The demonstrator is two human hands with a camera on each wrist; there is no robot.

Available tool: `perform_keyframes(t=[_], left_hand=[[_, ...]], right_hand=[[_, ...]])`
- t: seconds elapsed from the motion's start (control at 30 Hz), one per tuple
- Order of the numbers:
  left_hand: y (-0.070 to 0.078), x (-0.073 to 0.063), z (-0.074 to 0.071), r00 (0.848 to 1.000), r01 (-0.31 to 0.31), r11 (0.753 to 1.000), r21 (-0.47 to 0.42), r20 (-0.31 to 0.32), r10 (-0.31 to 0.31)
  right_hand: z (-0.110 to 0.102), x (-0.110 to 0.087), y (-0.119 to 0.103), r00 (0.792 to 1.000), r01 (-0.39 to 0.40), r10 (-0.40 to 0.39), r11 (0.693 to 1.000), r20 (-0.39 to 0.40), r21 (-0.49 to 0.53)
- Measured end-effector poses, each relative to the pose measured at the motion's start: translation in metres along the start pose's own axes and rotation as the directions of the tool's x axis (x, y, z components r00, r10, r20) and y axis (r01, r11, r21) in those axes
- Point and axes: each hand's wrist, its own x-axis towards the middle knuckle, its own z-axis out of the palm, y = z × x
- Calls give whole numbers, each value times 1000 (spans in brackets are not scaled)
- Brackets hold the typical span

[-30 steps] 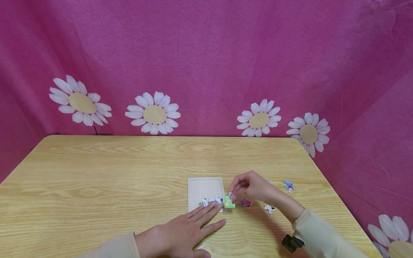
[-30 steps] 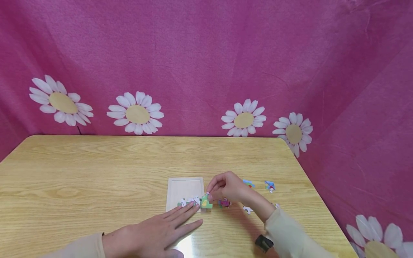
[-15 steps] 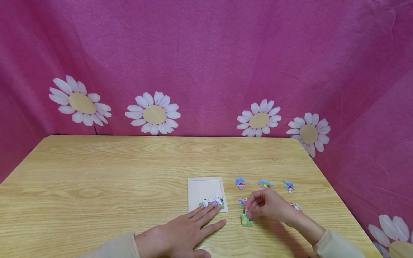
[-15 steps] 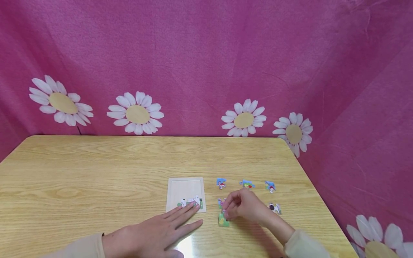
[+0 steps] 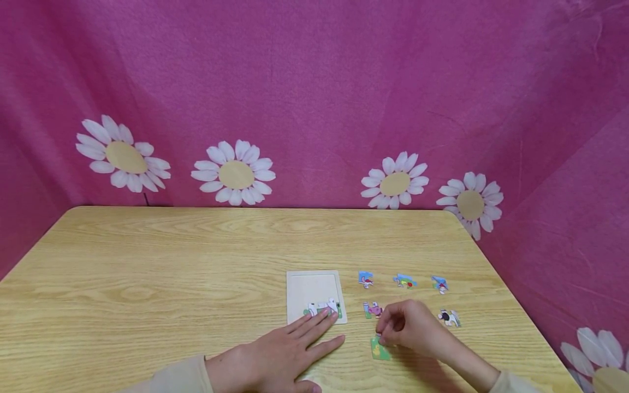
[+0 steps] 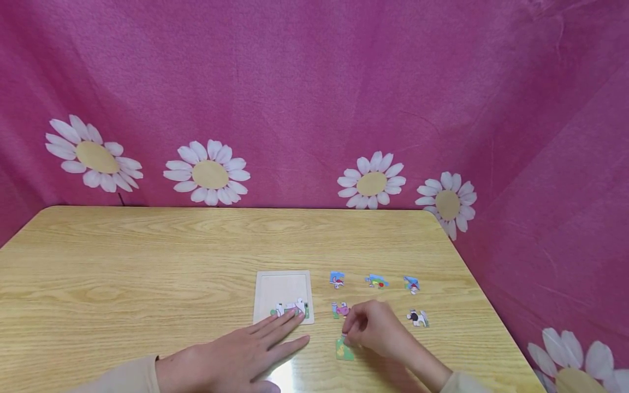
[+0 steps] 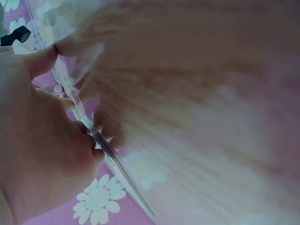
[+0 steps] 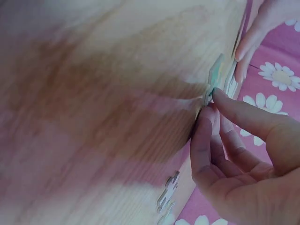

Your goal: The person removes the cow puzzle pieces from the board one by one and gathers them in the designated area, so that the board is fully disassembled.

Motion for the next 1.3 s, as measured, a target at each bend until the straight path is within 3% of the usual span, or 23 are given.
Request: perform_keyframes(t=[0.23,0.5,0.67,0.87,1.13,1.3], left_hand=[[1,1,1,1000,-2,1000,5,-5,2],[4,1,4,999,-22,998,59,-39,24],[7,2,5,997,-31,995,93,-61,37],[7,5,5,998,-39,996,79,-42,43],[7,8,2,999,-18,1000,24,28,17],[7,7,2,999,-43,997,66,2,43]], right_hand=[[1,-2,-1,1000,10,-10,999,-11,-30],[-5,4,-6,999,38,-38,998,3,59],[-7,21,-15,997,68,-71,990,20,124],[1,50,-30,997,65,-70,984,25,169],[19,87,-45,993,71,-85,986,87,150],[28,101,-48,990,38,-56,989,128,140]])
